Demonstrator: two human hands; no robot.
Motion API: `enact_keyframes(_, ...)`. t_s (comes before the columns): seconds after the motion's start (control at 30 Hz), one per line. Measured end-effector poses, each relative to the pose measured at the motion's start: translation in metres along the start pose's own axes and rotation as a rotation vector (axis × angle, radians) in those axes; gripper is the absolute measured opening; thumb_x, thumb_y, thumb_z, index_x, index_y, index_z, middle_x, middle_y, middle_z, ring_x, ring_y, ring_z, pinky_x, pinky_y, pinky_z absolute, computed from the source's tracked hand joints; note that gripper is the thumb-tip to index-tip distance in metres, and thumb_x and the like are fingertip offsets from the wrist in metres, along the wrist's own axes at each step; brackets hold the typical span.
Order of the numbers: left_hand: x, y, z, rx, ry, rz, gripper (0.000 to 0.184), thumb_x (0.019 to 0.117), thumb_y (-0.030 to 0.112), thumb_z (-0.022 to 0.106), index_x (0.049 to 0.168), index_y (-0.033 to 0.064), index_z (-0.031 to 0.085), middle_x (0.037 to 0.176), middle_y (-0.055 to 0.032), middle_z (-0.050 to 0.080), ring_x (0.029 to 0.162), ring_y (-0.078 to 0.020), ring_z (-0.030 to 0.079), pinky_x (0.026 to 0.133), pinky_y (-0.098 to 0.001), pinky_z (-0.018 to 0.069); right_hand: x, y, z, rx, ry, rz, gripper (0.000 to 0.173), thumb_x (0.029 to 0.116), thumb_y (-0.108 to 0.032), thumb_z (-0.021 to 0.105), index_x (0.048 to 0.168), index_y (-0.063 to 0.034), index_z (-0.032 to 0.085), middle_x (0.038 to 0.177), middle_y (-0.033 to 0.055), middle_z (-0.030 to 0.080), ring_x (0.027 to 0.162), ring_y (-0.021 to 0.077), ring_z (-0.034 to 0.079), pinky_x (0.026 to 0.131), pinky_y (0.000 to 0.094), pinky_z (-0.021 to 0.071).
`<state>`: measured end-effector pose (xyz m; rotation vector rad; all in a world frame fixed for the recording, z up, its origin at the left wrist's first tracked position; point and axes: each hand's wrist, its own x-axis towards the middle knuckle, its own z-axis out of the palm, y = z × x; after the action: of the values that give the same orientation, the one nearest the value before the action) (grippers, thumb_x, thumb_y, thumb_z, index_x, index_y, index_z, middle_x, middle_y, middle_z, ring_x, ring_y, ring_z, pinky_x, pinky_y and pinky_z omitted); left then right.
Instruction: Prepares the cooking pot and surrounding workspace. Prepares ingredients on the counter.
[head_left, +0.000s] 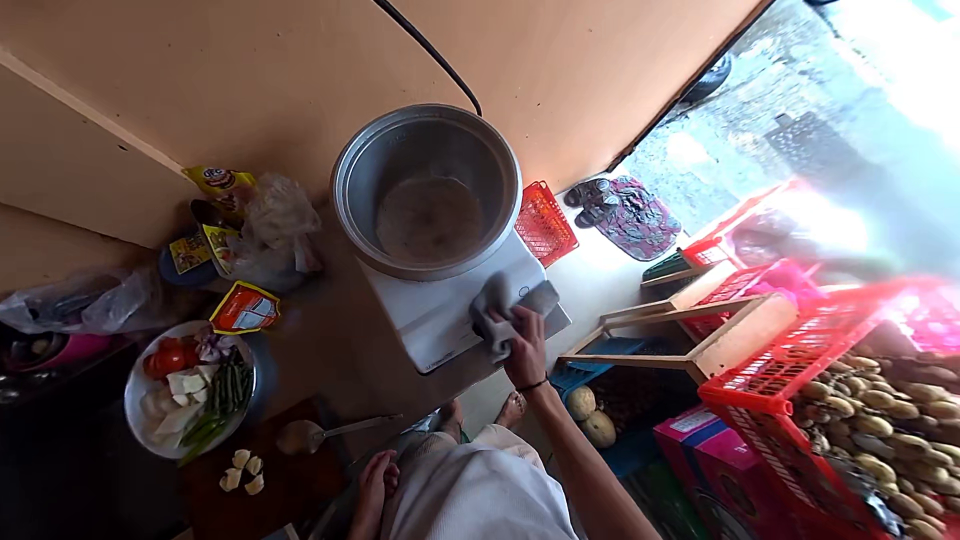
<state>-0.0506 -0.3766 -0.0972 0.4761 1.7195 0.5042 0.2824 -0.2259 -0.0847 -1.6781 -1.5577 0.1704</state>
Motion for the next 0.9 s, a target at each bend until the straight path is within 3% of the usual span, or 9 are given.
enact_keyframes(0.07, 0.002, 0.000, 0.001, 0.000, -0.006, -0.006, 0.032, 0.1113, 0.015, 0.038, 0.117, -0.0027, 0.063, 0.072, -0.0026, 0.062, 0.055, -0.0065, 0.055, 0.051, -0.0200, 0.0463, -0.006, 0.014, 0.009, -0.124, 0.003, -0.053, 0.034, 0.0855, -0.003, 0.067, 0.113, -0.0192, 0.081, 0.115, 0.0231, 0.070, 0.108, 0.0431, 0.065, 0.092, 0.0544, 0.0542)
enact_keyframes(0.23, 0.002, -0.004, -0.002, -0.035, 0.012, -0.030, 0.033, 0.1112, 0.016, 0.039, 0.114, -0.0033, 0.065, 0.073, -0.0036, 0.063, 0.055, -0.0069, 0.055, 0.052, -0.0199, 0.0467, -0.025, 0.015, -0.005, -0.232, -0.070, 0.399, 0.047, 0.0868, -0.003, 0.071, 0.133, -0.0054, 0.069, 0.124, 0.0327, 0.062, 0.117, 0.0508, 0.060, 0.098, 0.0608, 0.0505)
enact_keyframes(0.3, 0.000, -0.007, 0.000, -0.049, 0.021, -0.046, 0.033, 0.1114, 0.015, 0.038, 0.115, -0.0043, 0.065, 0.073, -0.0034, 0.062, 0.056, -0.0062, 0.055, 0.053, -0.0196, 0.0463, -0.017, 0.007, -0.016, -0.166, 0.018, 0.477, 0.041, 0.0877, -0.001, 0.069, 0.128, 0.0028, 0.069, 0.122, 0.0349, 0.062, 0.116, 0.0505, 0.060, 0.101, 0.0593, 0.0487)
enact_keyframes(0.37, 0.001, -0.010, -0.002, -0.051, 0.020, -0.055, 0.034, 0.1117, 0.016, 0.037, 0.115, -0.0041, 0.064, 0.073, -0.0028, 0.062, 0.056, -0.0058, 0.055, 0.052, -0.0193, 0.0463, -0.009, -0.003, -0.019, -0.097, 0.070, 0.304, 0.029, 0.0867, 0.001, 0.068, 0.115, 0.0055, 0.074, 0.117, 0.0340, 0.064, 0.113, 0.0496, 0.061, 0.100, 0.0586, 0.0494)
enact_keyframes(0.53, 0.007, -0.014, -0.003, -0.082, 0.012, -0.060, 0.033, 0.1116, 0.017, 0.038, 0.115, -0.0024, 0.064, 0.072, -0.0035, 0.062, 0.055, -0.0073, 0.055, 0.051, -0.0206, 0.0458, 0.016, 0.015, -0.008, -0.172, -0.087, 0.033, 0.046, 0.0856, 0.001, 0.064, 0.124, -0.0210, 0.077, 0.118, 0.0263, 0.066, 0.112, 0.0468, 0.062, 0.094, 0.0606, 0.0519)
enact_keyframes(0.63, 0.007, -0.014, -0.002, -0.113, 0.019, -0.065, 0.032, 0.1114, 0.017, 0.038, 0.115, -0.0028, 0.064, 0.072, -0.0032, 0.061, 0.054, -0.0071, 0.054, 0.050, -0.0204, 0.0455, 0.070, 0.027, -0.039, -0.303, -0.231, 0.324, 0.049, 0.0932, -0.009, 0.066, 0.141, -0.0211, 0.065, 0.132, 0.0303, 0.060, 0.123, 0.0493, 0.057, 0.100, 0.0646, 0.0489)
enact_keyframes(0.73, 0.010, -0.024, -0.002, -0.080, 0.006, -0.072, 0.033, 0.1117, 0.017, 0.038, 0.118, -0.0037, 0.063, 0.074, -0.0035, 0.062, 0.056, -0.0068, 0.055, 0.052, -0.0203, 0.0460, 0.111, 0.015, -0.066, -0.344, -0.288, 0.483, 0.035, 0.1012, -0.015, 0.061, 0.135, -0.0071, 0.066, 0.131, 0.0326, 0.057, 0.124, 0.0506, 0.055, 0.101, 0.0658, 0.0462)
enact_keyframes(0.8, 0.016, -0.025, -0.004, -0.062, -0.012, -0.057, 0.034, 0.1121, 0.017, 0.037, 0.120, -0.0045, 0.062, 0.076, -0.0042, 0.062, 0.058, -0.0074, 0.055, 0.055, -0.0216, 0.0474, 0.106, -0.029, -0.073, -0.330, -0.336, 0.330, 0.034, 0.0979, -0.008, 0.061, 0.131, -0.0060, 0.067, 0.127, 0.0316, 0.059, 0.122, 0.0495, 0.056, 0.098, 0.0642, 0.0492)
enact_keyframes(0.9, 0.016, -0.031, -0.005, -0.073, 0.010, -0.037, 0.034, 0.1115, 0.015, 0.036, 0.119, -0.0058, 0.061, 0.074, -0.0036, 0.061, 0.057, -0.0066, 0.055, 0.055, -0.0218, 0.0484, 0.052, -0.104, -0.033, -0.235, -0.347, 0.000, 0.034, 0.0923, -0.008, 0.065, 0.122, -0.0198, 0.076, 0.118, 0.0186, 0.070, 0.113, 0.0376, 0.066, 0.093, 0.0553, 0.0562)
